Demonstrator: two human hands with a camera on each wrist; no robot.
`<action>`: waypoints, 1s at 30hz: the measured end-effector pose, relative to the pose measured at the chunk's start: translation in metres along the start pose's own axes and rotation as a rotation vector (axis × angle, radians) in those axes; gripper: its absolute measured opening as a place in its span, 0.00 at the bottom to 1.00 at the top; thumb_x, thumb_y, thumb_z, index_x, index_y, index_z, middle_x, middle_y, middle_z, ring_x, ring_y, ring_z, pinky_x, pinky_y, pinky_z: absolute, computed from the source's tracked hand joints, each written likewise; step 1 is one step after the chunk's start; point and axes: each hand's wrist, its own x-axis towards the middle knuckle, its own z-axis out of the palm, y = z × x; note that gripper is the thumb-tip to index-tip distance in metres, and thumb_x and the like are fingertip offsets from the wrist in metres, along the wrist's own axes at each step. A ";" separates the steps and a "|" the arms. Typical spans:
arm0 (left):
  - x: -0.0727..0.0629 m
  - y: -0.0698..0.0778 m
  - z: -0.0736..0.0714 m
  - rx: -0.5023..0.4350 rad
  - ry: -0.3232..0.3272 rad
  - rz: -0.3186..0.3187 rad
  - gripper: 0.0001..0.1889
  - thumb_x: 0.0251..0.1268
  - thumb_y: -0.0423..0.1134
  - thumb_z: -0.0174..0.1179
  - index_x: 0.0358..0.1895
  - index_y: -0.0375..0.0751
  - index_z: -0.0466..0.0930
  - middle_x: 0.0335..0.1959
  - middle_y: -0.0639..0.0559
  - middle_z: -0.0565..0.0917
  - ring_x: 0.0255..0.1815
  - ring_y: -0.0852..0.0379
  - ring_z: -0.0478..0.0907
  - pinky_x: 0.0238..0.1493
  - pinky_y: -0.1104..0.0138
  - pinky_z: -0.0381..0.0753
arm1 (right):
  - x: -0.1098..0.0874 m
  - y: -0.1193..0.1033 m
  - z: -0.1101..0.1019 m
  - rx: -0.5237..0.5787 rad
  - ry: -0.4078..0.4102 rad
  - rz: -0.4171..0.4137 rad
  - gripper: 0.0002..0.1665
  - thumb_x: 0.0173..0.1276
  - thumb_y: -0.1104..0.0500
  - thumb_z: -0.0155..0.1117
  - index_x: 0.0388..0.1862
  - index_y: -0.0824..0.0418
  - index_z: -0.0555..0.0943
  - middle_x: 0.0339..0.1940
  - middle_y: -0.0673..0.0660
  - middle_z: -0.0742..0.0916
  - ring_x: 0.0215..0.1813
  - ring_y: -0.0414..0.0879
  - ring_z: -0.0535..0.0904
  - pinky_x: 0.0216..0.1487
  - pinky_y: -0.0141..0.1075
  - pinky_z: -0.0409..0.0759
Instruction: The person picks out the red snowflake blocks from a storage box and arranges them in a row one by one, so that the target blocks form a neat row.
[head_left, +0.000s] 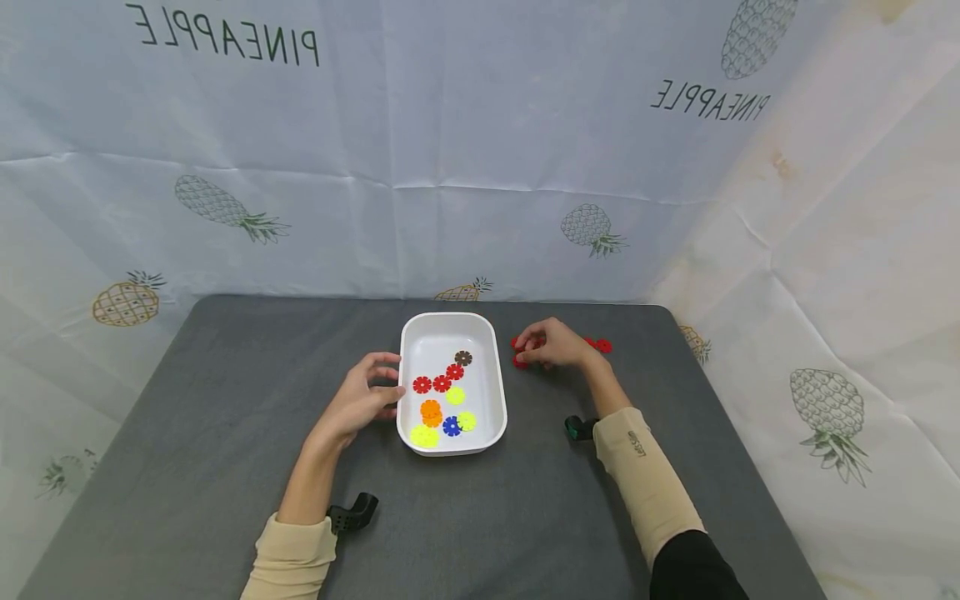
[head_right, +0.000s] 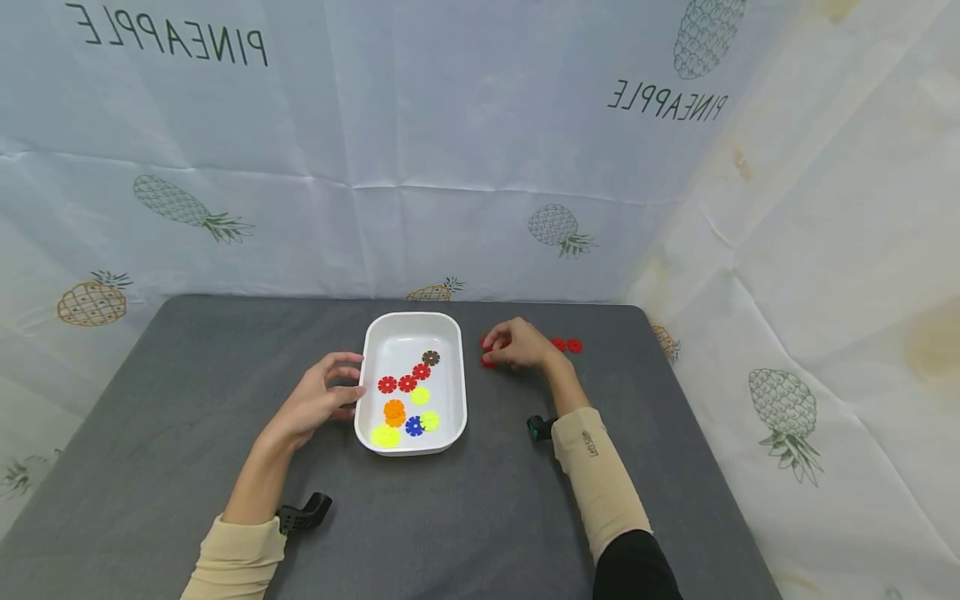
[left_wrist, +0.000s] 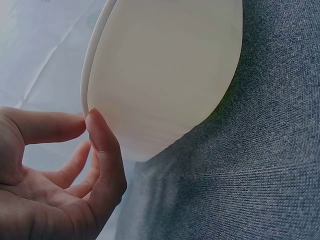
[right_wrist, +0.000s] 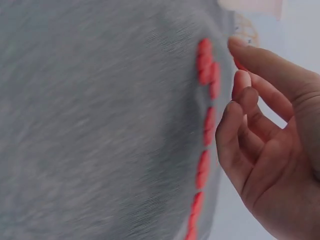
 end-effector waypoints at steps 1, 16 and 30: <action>0.000 0.000 0.000 0.001 0.001 -0.001 0.31 0.75 0.30 0.64 0.77 0.39 0.66 0.61 0.34 0.76 0.44 0.48 0.85 0.44 0.62 0.92 | 0.001 -0.003 -0.001 0.004 0.010 -0.017 0.13 0.72 0.59 0.76 0.51 0.64 0.88 0.31 0.53 0.87 0.23 0.43 0.76 0.28 0.35 0.80; 0.000 0.000 0.001 -0.030 -0.020 0.010 0.32 0.76 0.30 0.64 0.78 0.37 0.64 0.62 0.33 0.76 0.49 0.45 0.87 0.43 0.61 0.91 | 0.023 -0.079 0.005 0.048 0.009 -0.169 0.14 0.76 0.57 0.72 0.54 0.64 0.87 0.37 0.56 0.86 0.35 0.76 0.78 0.36 0.56 0.86; 0.002 0.000 0.000 -0.036 -0.025 -0.003 0.31 0.76 0.32 0.62 0.78 0.38 0.64 0.63 0.33 0.75 0.48 0.44 0.86 0.44 0.61 0.92 | 0.077 -0.134 0.059 -0.070 -0.390 -0.044 0.19 0.72 0.58 0.75 0.60 0.61 0.88 0.44 0.53 0.90 0.38 0.61 0.84 0.48 0.50 0.92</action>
